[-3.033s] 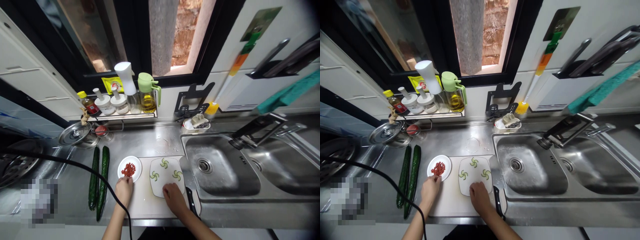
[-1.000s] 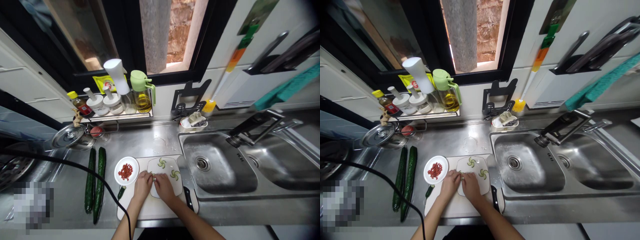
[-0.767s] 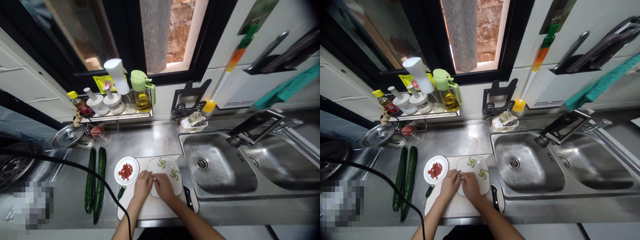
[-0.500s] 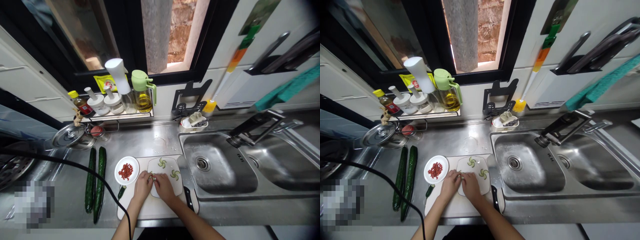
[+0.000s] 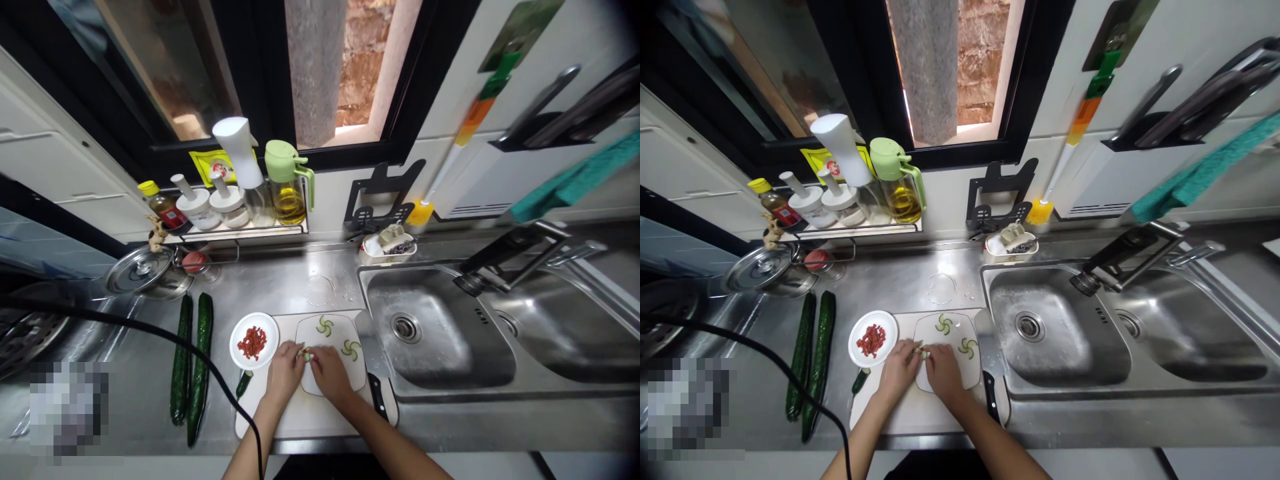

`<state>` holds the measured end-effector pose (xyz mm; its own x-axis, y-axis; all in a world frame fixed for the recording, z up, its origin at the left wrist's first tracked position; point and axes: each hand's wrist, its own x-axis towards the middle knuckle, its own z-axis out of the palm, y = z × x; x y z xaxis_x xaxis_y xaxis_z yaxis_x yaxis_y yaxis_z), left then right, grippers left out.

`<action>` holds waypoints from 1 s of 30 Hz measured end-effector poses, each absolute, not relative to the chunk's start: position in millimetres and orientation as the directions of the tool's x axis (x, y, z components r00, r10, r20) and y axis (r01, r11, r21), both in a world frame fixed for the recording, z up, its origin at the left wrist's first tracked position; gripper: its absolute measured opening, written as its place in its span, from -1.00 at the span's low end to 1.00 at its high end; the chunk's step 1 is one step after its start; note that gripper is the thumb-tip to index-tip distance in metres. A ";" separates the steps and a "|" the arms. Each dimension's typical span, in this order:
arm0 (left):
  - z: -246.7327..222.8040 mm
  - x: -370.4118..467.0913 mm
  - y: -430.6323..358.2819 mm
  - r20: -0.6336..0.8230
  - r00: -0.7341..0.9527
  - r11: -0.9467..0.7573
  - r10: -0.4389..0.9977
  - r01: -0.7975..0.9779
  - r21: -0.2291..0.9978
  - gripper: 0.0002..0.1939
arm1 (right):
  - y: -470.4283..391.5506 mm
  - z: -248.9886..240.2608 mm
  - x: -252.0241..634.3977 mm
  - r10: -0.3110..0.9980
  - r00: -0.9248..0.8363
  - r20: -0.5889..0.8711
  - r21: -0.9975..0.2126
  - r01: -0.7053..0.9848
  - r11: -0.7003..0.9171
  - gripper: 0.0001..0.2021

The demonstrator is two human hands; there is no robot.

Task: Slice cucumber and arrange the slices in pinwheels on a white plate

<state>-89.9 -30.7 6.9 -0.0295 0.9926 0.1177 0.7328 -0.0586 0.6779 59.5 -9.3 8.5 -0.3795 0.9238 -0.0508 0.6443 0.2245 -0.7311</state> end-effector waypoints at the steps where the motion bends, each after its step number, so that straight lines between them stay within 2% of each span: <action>1: 9.2 -92.3 -32.1 0.120 -0.041 -0.052 0.992 0.731 0.681 -0.71 | -9.8 9.5 60.6 0.926 -0.373 -0.056 -0.730 0.648 0.217 -0.73; 4: 16.2 -106.4 -39.9 0.111 -0.134 0.027 0.985 0.746 0.665 -0.73 | -13.2 13.9 66.0 0.932 -0.356 -0.068 -0.728 0.657 0.198 -0.74; 6: 19.9 -120.8 -47.1 0.083 -0.247 0.143 0.965 0.768 0.624 -0.75 | -16.2 17.0 70.2 0.933 -0.352 -0.072 -0.729 0.657 0.192 -0.75; 9: 24.6 -143.5 -56.9 -0.015 -0.428 0.375 0.904 0.774 0.510 -0.78 | -20.6 19.9 74.3 0.932 -0.355 -0.076 -0.732 0.654 0.190 -0.76; 12: 29.5 -159.5 -61.8 -0.103 -0.498 0.496 0.861 0.778 0.386 -0.78 | -23.9 20.0 74.6 0.929 -0.359 -0.089 -0.727 0.661 0.186 -0.78; 17: 37.3 -165.5 -58.6 -0.183 -0.522 0.553 0.833 0.778 0.298 -0.74 | -26.3 20.7 72.0 0.921 -0.373 -0.109 -0.709 0.679 0.191 -0.80; 26: 46.4 -159.7 -52.5 -0.250 -0.498 0.550 0.831 0.801 0.235 -0.71 | -27.0 23.8 73.0 0.920 -0.377 -0.105 -0.700 0.685 0.201 -0.83; 30: 46.9 -156.6 -51.5 -0.248 -0.505 0.558 0.827 0.791 0.250 -0.72 | -27.9 23.6 72.9 0.919 -0.380 -0.110 -0.701 0.685 0.200 -0.84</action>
